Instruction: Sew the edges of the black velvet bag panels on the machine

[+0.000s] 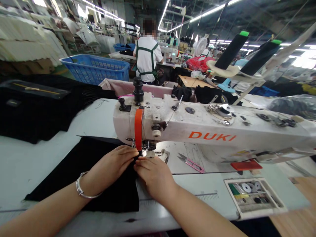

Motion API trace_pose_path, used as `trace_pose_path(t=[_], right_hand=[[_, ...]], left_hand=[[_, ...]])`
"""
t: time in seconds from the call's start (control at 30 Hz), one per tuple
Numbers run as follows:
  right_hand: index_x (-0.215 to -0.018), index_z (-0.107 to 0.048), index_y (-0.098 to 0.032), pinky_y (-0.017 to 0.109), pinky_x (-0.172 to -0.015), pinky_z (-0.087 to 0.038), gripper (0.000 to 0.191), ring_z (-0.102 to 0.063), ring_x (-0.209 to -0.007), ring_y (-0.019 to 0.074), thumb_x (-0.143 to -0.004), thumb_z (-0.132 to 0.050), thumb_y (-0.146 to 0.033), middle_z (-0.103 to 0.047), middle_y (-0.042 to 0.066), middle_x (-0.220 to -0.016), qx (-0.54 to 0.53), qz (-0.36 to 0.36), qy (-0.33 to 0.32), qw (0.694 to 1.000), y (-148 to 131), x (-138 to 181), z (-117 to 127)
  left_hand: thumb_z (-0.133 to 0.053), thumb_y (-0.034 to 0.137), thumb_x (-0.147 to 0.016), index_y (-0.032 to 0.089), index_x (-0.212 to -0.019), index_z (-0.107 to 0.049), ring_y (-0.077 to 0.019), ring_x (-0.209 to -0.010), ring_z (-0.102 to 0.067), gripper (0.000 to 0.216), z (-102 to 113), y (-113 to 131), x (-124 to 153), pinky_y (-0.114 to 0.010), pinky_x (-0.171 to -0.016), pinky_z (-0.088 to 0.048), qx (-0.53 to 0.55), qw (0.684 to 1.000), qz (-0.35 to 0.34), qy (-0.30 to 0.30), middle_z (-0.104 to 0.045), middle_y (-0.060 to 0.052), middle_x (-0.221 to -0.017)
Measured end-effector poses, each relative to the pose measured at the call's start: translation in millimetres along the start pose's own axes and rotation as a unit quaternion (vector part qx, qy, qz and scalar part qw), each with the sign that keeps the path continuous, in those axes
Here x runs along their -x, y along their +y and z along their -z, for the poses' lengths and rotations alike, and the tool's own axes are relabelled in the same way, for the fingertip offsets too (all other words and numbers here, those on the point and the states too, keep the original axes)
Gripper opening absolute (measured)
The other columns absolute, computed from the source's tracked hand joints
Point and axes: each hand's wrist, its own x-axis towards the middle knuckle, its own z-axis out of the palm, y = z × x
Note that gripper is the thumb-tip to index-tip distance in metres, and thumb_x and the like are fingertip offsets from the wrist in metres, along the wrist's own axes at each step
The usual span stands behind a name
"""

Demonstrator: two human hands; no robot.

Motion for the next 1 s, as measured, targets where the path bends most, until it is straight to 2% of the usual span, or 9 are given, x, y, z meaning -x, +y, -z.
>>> trace_pose_path(t=[0.2, 0.43, 0.67, 0.87, 1.0], right_hand=[[-0.118, -0.071, -0.016, 0.037, -0.1, -0.053, 0.022, -0.066, -0.124, 0.0234, -0.101, -0.057, -0.012, -0.076, 0.009, -0.125, 0.019, -0.022, -0.052, 0.998, 1, -16, 5], [-0.117, -0.071, -0.015, 0.037, -0.1, -0.055, 0.025, -0.071, -0.116, 0.0221, -0.101, -0.052, -0.009, -0.078, 0.009, -0.121, 0.009, 0.033, 0.03, 0.999, 10, -4, 1], [-0.113, -0.071, -0.016, 0.038, -0.103, -0.056, 0.026, -0.072, -0.113, 0.021, -0.098, -0.052, -0.008, -0.079, 0.008, -0.113, -0.033, 0.047, 0.066, 0.996, 7, -1, 4], [-0.112, -0.071, -0.014, 0.036, -0.103, -0.056, 0.027, -0.072, -0.111, 0.0206, -0.097, -0.049, -0.007, -0.079, 0.009, -0.112, -0.042, 0.044, 0.079, 0.995, 1, -1, 4], [-0.113, -0.07, -0.015, 0.036, -0.098, -0.057, 0.026, -0.071, -0.115, 0.0223, -0.096, -0.052, -0.008, -0.079, 0.009, -0.115, -0.017, 0.036, 0.051, 0.998, 1, 0, 3]], left_hand=[[-0.049, 0.009, -0.099, 0.021, -0.127, -0.074, -0.0214, -0.126, -0.068, 0.039, 6, -14, -11, -0.04, -0.118, -0.049, 0.017, 1.0, -0.002, -0.01, -0.075, -0.005, -0.132], [-0.047, 0.004, -0.098, 0.017, -0.125, -0.072, -0.0212, -0.122, -0.069, 0.039, 6, 7, -6, -0.04, -0.117, -0.05, 0.001, 1.0, -0.001, 0.015, -0.076, -0.009, -0.129], [-0.046, -0.001, -0.094, 0.013, -0.123, -0.072, -0.0229, -0.119, -0.07, 0.042, 2, 17, 2, -0.041, -0.112, -0.054, -0.022, 0.999, -0.012, 0.034, -0.076, -0.011, -0.127], [-0.047, 0.0, -0.094, 0.012, -0.12, -0.072, -0.023, -0.116, -0.071, 0.038, 3, 16, 0, -0.041, -0.113, -0.053, -0.019, 0.999, -0.022, 0.046, -0.077, -0.012, -0.123], [-0.047, 0.001, -0.095, 0.014, -0.121, -0.072, -0.0222, -0.114, -0.071, 0.038, 8, 14, -5, -0.04, -0.109, -0.056, -0.008, 0.999, -0.021, 0.048, -0.077, -0.011, -0.123]])
